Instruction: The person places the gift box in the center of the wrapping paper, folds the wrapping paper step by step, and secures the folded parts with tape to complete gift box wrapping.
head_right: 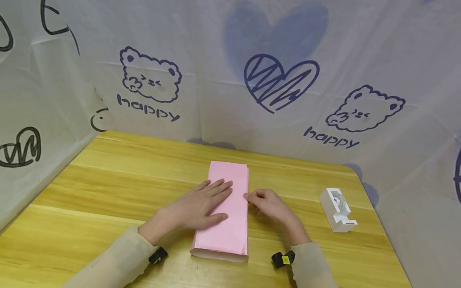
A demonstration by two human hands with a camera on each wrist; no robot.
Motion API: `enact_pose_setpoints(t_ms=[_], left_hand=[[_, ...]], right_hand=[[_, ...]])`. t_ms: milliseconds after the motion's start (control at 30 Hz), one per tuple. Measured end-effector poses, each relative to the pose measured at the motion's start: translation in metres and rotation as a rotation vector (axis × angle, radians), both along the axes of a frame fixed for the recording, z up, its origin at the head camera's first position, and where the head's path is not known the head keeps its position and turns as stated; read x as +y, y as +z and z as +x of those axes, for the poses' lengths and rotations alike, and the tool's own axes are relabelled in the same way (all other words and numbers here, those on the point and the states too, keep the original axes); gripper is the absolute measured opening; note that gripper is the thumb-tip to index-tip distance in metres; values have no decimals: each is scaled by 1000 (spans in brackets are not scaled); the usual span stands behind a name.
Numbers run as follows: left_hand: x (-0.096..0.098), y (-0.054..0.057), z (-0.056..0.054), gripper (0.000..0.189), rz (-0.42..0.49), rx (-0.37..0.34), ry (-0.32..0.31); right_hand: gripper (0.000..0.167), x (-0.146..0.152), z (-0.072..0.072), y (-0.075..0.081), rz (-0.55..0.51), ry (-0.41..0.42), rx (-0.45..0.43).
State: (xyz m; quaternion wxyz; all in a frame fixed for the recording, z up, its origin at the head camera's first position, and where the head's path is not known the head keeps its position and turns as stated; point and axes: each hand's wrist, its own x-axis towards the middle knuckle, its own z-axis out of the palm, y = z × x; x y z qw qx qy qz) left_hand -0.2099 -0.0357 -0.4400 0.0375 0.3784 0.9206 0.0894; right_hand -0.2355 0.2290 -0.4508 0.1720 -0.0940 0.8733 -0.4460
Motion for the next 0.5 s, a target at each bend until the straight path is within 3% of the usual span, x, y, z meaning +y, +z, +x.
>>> enact_pose_setpoints(t_ms=[233, 500], left_hand=[[0, 1, -1, 77, -14, -3, 6], [0, 2, 0, 77, -4, -11, 0]], right_hand=[[41, 2, 0, 0, 17, -85, 25], [36, -3, 6, 6, 16, -35, 84]])
